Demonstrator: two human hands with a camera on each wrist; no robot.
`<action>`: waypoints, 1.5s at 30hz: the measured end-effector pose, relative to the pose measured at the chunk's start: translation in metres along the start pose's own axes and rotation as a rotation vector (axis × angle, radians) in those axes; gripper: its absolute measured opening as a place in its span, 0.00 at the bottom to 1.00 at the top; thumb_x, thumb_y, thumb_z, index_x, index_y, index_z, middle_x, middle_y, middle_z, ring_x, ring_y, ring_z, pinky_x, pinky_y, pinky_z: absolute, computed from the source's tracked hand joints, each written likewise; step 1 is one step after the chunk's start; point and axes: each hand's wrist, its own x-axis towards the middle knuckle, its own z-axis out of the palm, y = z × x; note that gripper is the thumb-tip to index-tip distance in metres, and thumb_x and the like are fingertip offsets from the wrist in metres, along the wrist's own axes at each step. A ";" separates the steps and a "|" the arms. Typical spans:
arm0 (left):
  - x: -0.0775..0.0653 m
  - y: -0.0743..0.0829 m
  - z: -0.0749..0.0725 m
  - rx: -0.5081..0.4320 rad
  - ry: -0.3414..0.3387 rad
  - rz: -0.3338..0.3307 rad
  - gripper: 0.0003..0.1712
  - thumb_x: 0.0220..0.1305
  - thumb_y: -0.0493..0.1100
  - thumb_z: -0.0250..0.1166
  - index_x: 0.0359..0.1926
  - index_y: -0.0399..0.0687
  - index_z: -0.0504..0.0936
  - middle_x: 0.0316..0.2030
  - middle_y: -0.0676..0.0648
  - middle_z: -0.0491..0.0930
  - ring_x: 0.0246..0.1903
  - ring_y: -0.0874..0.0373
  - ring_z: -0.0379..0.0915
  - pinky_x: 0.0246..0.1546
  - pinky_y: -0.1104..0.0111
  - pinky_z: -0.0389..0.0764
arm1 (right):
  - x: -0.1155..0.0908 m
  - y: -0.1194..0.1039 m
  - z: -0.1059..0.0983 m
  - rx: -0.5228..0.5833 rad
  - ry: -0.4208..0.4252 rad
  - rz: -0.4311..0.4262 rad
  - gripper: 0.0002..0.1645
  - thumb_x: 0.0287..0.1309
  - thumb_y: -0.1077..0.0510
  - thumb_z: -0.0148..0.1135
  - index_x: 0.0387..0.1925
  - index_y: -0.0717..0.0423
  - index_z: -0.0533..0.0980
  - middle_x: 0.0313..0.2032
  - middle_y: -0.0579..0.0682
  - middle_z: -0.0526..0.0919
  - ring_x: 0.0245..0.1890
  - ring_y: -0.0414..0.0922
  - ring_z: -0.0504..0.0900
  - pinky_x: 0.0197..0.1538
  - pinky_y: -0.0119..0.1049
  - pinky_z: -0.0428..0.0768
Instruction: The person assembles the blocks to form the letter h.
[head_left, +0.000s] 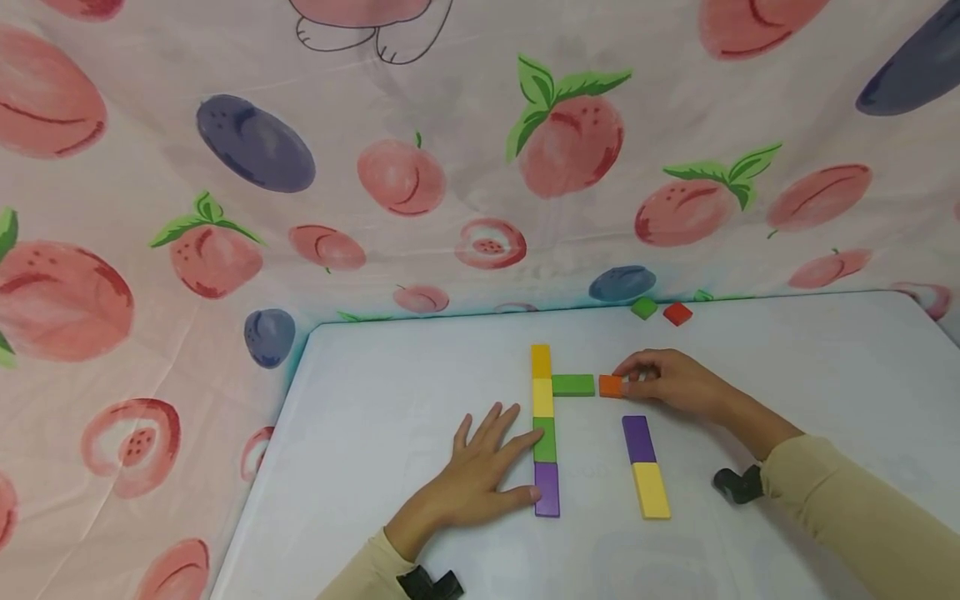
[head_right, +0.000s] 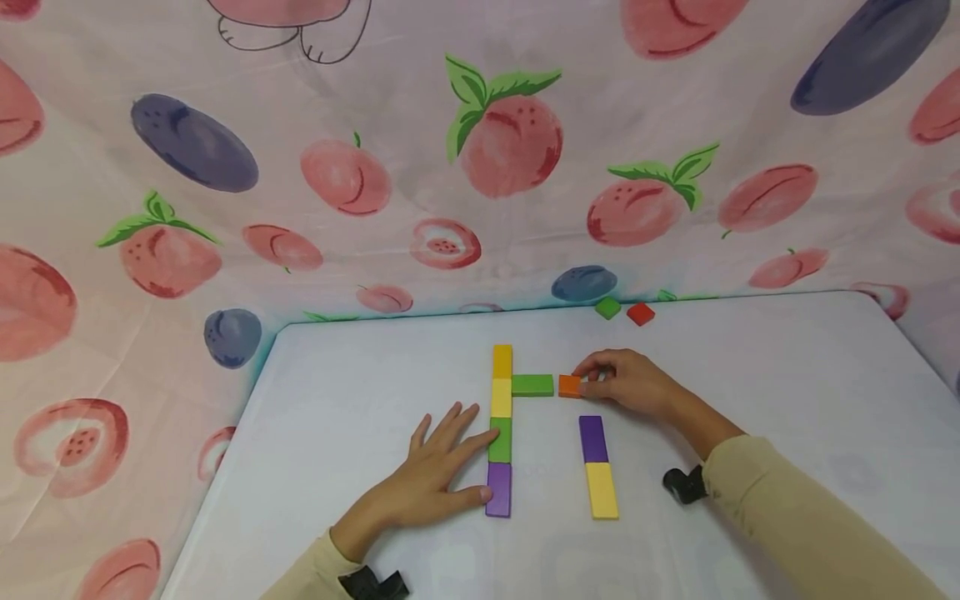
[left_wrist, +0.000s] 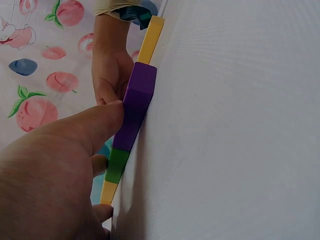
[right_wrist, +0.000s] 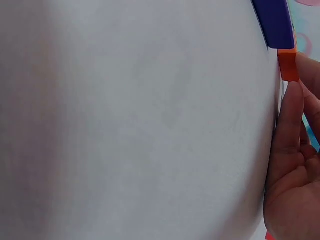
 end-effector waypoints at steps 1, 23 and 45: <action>0.000 0.000 0.000 -0.001 0.001 0.000 0.43 0.69 0.72 0.54 0.80 0.69 0.56 0.83 0.46 0.40 0.82 0.45 0.28 0.73 0.34 0.30 | 0.000 -0.001 0.001 0.000 0.002 -0.002 0.20 0.64 0.45 0.68 0.54 0.48 0.82 0.41 0.49 0.80 0.42 0.48 0.74 0.41 0.35 0.76; 0.000 0.000 0.000 0.003 0.002 0.011 0.43 0.70 0.71 0.54 0.80 0.67 0.57 0.83 0.44 0.41 0.82 0.43 0.29 0.73 0.33 0.31 | 0.000 -0.001 0.001 0.018 0.006 0.003 0.22 0.65 0.43 0.67 0.56 0.48 0.82 0.42 0.49 0.80 0.42 0.47 0.75 0.41 0.35 0.77; 0.000 -0.001 0.001 0.018 0.013 0.008 0.43 0.69 0.71 0.55 0.79 0.68 0.58 0.83 0.45 0.42 0.82 0.44 0.29 0.73 0.33 0.32 | -0.001 -0.006 0.003 0.019 0.030 0.002 0.20 0.64 0.46 0.69 0.54 0.48 0.84 0.39 0.49 0.79 0.40 0.46 0.74 0.41 0.35 0.74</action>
